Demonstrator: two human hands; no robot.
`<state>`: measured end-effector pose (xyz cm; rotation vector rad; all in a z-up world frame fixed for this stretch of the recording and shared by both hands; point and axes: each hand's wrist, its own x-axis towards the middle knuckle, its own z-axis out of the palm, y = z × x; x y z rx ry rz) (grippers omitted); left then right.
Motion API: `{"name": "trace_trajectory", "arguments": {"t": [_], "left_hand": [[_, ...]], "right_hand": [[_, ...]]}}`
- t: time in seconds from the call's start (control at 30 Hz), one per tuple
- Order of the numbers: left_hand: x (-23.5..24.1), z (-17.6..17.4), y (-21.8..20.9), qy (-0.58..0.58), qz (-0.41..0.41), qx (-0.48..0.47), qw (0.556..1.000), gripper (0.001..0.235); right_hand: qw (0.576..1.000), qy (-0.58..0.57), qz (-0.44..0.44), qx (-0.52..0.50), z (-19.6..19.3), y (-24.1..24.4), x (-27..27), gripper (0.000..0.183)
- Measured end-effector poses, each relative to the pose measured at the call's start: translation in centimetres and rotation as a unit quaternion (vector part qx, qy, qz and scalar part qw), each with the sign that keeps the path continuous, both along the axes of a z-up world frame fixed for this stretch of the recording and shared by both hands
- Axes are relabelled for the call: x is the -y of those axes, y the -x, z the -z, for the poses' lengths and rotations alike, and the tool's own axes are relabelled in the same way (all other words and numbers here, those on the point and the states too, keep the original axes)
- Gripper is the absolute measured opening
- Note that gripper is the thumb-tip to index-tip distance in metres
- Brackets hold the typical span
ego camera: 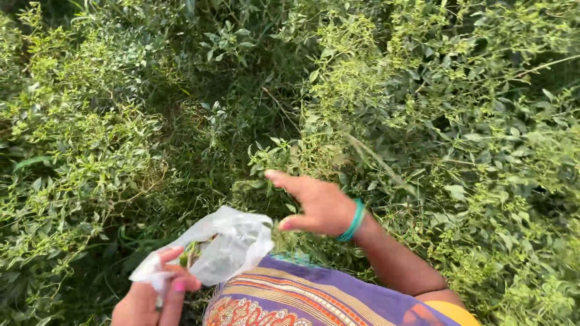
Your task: Picking small green vegetables or chilies from plants and placing them into a plastic bag.
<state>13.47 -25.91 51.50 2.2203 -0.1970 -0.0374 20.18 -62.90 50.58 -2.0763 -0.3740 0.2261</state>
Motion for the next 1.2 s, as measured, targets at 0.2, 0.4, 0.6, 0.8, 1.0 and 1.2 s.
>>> {"name": "trace_trajectory", "arguments": {"t": [0.2, 0.4, 0.6, 0.8, 1.0, 1.2], "left_hand": [[3.2, -0.7, -0.9, -0.063, -0.005, -0.14, 0.988, 0.04], [0.8, -0.9, -2.7, 0.06, -0.032, -0.125, 0.99, 0.041], [0.6, -1.5, -5.8, 0.063, -0.11, -0.171, 0.977, 0.04], [0.1, -0.6, -6.3, 0.038, -0.063, -0.075, 0.995, 0.016], [0.5, -0.5, -7.1, 0.141, -0.088, -0.132, 0.977, 0.048], [0.5, -0.6, -7.6, 0.137, -0.084, -0.116, 0.98, 0.055]], "right_hand": [[1.0, 0.02, -0.012, -0.002, 6.2, -2.8, -6.3, 0.07], [0.994, -0.102, -0.003, -0.026, 11.2, -7.8, -6.2, 0.02], [0.974, -0.141, -0.02, -0.178, 6.7, -11.3, -8.5, 0.071], [0.967, 0.189, -0.121, -0.12, 10.9, -12.2, -10.4, 0.058], [0.975, 0.066, -0.15, -0.152, 9.9, -12.4, -12.0, 0.063], [0.922, 0.305, -0.2, -0.128, 13.4, -13.4, -11.2, 0.064]]}}
